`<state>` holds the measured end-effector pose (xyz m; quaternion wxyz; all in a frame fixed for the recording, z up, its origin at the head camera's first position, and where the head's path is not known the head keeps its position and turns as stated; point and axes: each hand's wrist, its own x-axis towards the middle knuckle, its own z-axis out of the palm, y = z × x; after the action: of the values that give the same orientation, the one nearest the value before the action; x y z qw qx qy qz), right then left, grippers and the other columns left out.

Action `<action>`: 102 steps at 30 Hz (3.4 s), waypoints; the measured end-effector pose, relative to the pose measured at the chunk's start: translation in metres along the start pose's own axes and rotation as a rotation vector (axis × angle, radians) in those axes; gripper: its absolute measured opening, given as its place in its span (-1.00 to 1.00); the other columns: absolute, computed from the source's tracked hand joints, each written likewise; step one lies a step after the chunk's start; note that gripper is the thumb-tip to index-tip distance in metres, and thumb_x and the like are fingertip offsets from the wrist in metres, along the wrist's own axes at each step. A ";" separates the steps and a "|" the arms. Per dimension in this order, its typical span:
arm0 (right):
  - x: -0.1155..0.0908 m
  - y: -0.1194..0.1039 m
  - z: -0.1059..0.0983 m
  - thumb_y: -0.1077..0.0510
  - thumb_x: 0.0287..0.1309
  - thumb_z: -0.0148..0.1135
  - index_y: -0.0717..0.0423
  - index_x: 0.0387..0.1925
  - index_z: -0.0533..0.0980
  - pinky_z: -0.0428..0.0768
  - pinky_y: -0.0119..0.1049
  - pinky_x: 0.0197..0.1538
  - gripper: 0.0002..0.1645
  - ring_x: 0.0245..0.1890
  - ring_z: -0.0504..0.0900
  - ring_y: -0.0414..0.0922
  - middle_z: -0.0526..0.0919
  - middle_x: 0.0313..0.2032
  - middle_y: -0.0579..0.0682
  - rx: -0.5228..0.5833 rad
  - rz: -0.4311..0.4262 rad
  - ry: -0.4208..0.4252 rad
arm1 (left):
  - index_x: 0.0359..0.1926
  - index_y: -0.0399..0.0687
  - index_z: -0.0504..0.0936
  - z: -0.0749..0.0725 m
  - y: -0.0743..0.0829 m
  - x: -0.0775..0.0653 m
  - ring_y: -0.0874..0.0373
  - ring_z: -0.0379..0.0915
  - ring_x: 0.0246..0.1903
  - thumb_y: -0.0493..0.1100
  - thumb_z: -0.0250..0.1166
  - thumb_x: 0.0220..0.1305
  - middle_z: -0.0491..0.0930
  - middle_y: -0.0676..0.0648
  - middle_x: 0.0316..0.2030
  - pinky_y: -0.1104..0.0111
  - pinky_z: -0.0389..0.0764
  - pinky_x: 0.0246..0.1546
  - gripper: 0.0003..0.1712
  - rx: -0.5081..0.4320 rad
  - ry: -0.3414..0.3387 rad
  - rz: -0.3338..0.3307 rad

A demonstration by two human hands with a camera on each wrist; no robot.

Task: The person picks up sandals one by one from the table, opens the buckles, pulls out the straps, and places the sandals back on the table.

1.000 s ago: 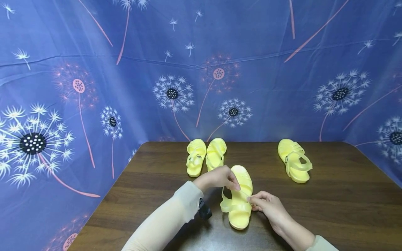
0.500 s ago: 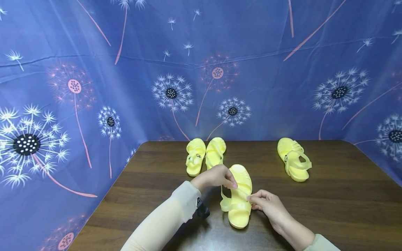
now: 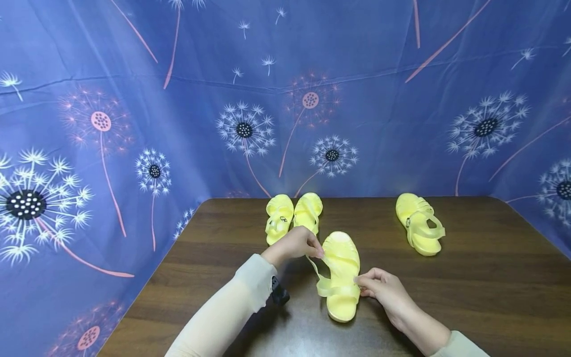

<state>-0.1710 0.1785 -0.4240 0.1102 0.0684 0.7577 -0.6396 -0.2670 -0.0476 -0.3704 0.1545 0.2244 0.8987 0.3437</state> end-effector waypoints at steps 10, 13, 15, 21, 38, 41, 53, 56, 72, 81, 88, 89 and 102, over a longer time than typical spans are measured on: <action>0.000 0.003 0.000 0.02 0.18 0.31 0.24 -0.19 0.54 0.56 -0.30 -0.08 -0.65 -0.25 0.60 -0.12 0.64 -0.28 -0.04 0.003 -0.001 -0.043 | -0.02 -0.14 0.70 0.000 -0.011 0.000 -0.06 0.65 -0.30 -0.06 0.35 0.25 0.73 -0.05 -0.37 0.06 0.66 -0.14 -0.66 -0.165 0.065 -0.019; 0.001 0.002 0.002 0.08 0.16 0.31 0.26 -0.18 0.54 0.58 -0.31 -0.10 -0.68 -0.25 0.60 -0.13 0.66 -0.31 -0.05 0.020 -0.011 -0.038 | 0.07 -0.18 0.64 -0.002 -0.012 -0.002 -0.06 0.67 -0.26 -0.05 0.33 0.27 0.74 -0.08 -0.30 0.10 0.67 -0.13 -0.58 -0.199 0.090 -0.033; 0.002 0.001 0.002 0.11 0.16 0.31 0.26 -0.19 0.54 0.59 -0.32 -0.12 -0.70 -0.26 0.60 -0.14 0.67 -0.32 -0.07 0.027 -0.016 -0.033 | 0.07 -0.21 0.64 -0.003 -0.012 -0.003 -0.06 0.68 -0.26 -0.05 0.32 0.27 0.73 -0.12 -0.26 0.13 0.68 -0.14 -0.57 -0.211 0.101 -0.041; 0.003 0.003 0.000 0.13 0.18 0.29 0.28 -0.16 0.56 0.58 -0.33 -0.13 -0.71 -0.28 0.59 -0.15 0.67 -0.33 -0.10 0.033 -0.007 -0.034 | -0.04 -0.21 0.68 0.002 -0.015 -0.010 -0.01 0.68 -0.30 -0.08 0.30 0.30 0.73 -0.19 -0.27 0.12 0.68 -0.15 -0.67 -0.234 0.114 -0.063; -0.006 0.007 -0.006 0.09 0.30 0.21 0.40 0.35 0.19 0.57 -0.42 0.11 -0.25 0.01 0.58 -0.32 0.40 0.28 0.29 0.159 -0.009 -0.014 | 0.24 -0.47 0.38 0.044 -0.017 -0.050 -0.16 0.46 0.17 -0.18 0.20 0.37 0.52 -0.36 0.13 0.13 0.52 0.18 -0.45 -0.740 0.300 -0.179; -0.008 0.005 -0.005 0.06 0.31 0.20 0.40 0.39 0.11 0.54 -0.39 0.16 -0.19 0.05 0.52 -0.37 0.21 0.39 0.34 0.184 -0.004 -0.038 | 0.26 -0.50 0.33 0.052 -0.020 -0.053 -0.20 0.41 0.21 -0.19 0.18 0.38 0.48 -0.39 0.16 0.09 0.48 0.21 -0.44 -0.805 0.330 -0.175; -0.023 0.003 0.004 0.03 0.33 0.16 0.35 0.45 0.00 0.53 -0.45 0.15 -0.13 -0.06 0.47 -0.57 0.11 0.44 0.27 0.275 0.064 -0.070 | 0.35 -0.47 0.19 0.076 -0.025 -0.077 -0.17 0.21 0.35 -0.22 0.18 0.37 0.27 -0.41 0.33 0.11 0.37 0.31 -0.34 -1.019 0.255 -0.115; -0.027 0.004 0.007 0.03 0.33 0.16 0.38 0.43 0.02 0.53 -0.41 0.17 -0.14 0.13 0.45 -0.40 0.14 0.43 0.28 0.261 0.054 -0.076 | 0.35 -0.47 0.21 0.080 -0.023 -0.084 -0.13 0.25 0.34 -0.22 0.19 0.36 0.29 -0.39 0.33 0.15 0.40 0.30 -0.35 -1.039 0.229 -0.116; -0.037 0.005 0.025 0.15 0.32 0.18 0.49 0.38 0.07 0.48 -0.07 0.22 -0.20 0.36 0.21 0.15 0.15 0.38 0.40 0.254 0.035 -0.055 | 0.26 -0.47 0.36 0.090 -0.009 -0.092 0.03 0.54 0.07 -0.25 0.17 0.38 0.53 -0.32 0.14 0.11 0.54 0.15 -0.48 -1.139 0.085 -0.138; -0.031 0.005 0.025 0.12 0.27 0.23 0.42 0.36 0.19 0.55 -0.17 0.15 -0.23 0.26 0.36 0.05 0.23 0.35 0.34 0.247 0.064 -0.016 | 0.24 -0.50 0.37 0.091 -0.004 -0.082 -0.02 0.54 0.09 -0.28 0.18 0.36 0.52 -0.37 0.13 0.13 0.57 0.11 -0.49 -1.121 0.094 -0.096; -0.022 -0.002 0.017 0.03 0.27 0.25 0.39 0.39 0.13 0.48 -0.13 0.22 -0.14 0.32 0.28 0.09 0.18 0.38 0.37 0.198 0.086 -0.051 | 0.24 -0.50 0.38 0.093 -0.001 -0.070 -0.03 0.53 0.09 -0.28 0.19 0.35 0.53 -0.36 0.13 0.14 0.58 0.10 -0.49 -1.102 0.109 -0.093; -0.020 -0.003 0.016 0.01 0.26 0.25 0.39 0.40 0.11 0.48 -0.15 0.22 -0.12 0.33 0.28 0.08 0.17 0.38 0.37 0.188 0.086 -0.051 | 0.24 -0.49 0.38 0.094 -0.001 -0.067 -0.04 0.52 0.10 -0.28 0.18 0.35 0.52 -0.36 0.13 0.14 0.57 0.11 -0.49 -1.100 0.110 -0.090; 0.008 -0.011 -0.004 0.07 0.29 0.21 0.43 0.41 0.03 0.42 -0.18 0.27 -0.11 0.39 0.17 0.07 0.02 0.44 0.38 0.242 0.086 -0.094 | 0.23 -0.49 0.39 0.096 0.004 -0.032 -0.05 0.49 0.13 -0.33 0.16 0.36 0.53 -0.36 0.13 0.10 0.55 0.14 -0.52 -1.093 0.151 -0.104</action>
<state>-0.1814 0.1805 -0.4145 0.1639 0.0835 0.6654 -0.7235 -0.1967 -0.0085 -0.4322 0.2005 0.0417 0.6081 0.7670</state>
